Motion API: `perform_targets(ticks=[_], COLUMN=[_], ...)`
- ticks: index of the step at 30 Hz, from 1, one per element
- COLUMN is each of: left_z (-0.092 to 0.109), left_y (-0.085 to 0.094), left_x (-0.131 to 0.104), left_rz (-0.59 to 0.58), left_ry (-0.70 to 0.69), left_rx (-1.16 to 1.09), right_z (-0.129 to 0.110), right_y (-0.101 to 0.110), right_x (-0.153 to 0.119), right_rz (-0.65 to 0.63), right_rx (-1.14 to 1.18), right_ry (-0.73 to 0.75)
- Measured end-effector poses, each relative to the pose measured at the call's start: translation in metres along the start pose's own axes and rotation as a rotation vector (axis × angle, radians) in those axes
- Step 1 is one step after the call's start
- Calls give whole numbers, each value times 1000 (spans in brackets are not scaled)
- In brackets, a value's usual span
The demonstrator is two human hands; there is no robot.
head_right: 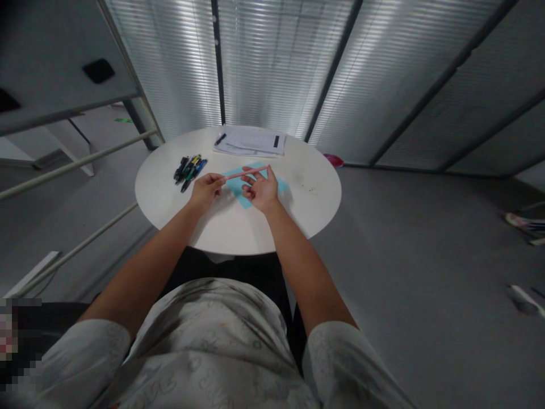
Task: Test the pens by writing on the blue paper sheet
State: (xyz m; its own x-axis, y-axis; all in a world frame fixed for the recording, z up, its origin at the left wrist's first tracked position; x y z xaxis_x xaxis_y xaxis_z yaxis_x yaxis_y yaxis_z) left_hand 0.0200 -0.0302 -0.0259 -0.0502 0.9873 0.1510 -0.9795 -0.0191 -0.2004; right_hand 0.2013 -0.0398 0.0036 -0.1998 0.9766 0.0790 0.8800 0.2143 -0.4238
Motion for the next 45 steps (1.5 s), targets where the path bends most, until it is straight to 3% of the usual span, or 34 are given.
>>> perform_targets(ticks=[5, 11, 17, 28, 45], left_z=[5, 3, -1, -1, -2], left_y=[-3, -1, -3, -4, -3], left_x=[-4, -3, -1, -2, -1], left_rz=[11, 65, 5, -23, -14], left_ry=[25, 103, 85, 95, 79], left_rx=[14, -77, -8, 15, 57], right_z=[-2, -5, -4, -9, -9], right_y=[-5, 10, 25, 11, 24], right_x=[-2, 3, 10, 7, 10], right_rz=[-38, 86, 202, 129, 152], right_rx=[-11, -5, 14, -18, 18], right_ry=[-39, 78, 106, 144, 157])
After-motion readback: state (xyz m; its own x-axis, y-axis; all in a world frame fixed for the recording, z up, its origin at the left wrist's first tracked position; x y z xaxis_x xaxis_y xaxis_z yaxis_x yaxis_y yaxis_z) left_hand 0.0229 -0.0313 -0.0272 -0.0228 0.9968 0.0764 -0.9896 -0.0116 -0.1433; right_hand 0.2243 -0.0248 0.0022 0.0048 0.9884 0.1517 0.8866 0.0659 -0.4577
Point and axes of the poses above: each hand's wrist, its own x-axis towards the middle knuckle, its own y-axis out of the back of the hand, z = x × y, the point moved 4 cm from there along x, towards the middle knuckle, and after that the axes turned 5 degrees about y, right-handed, at the moved point
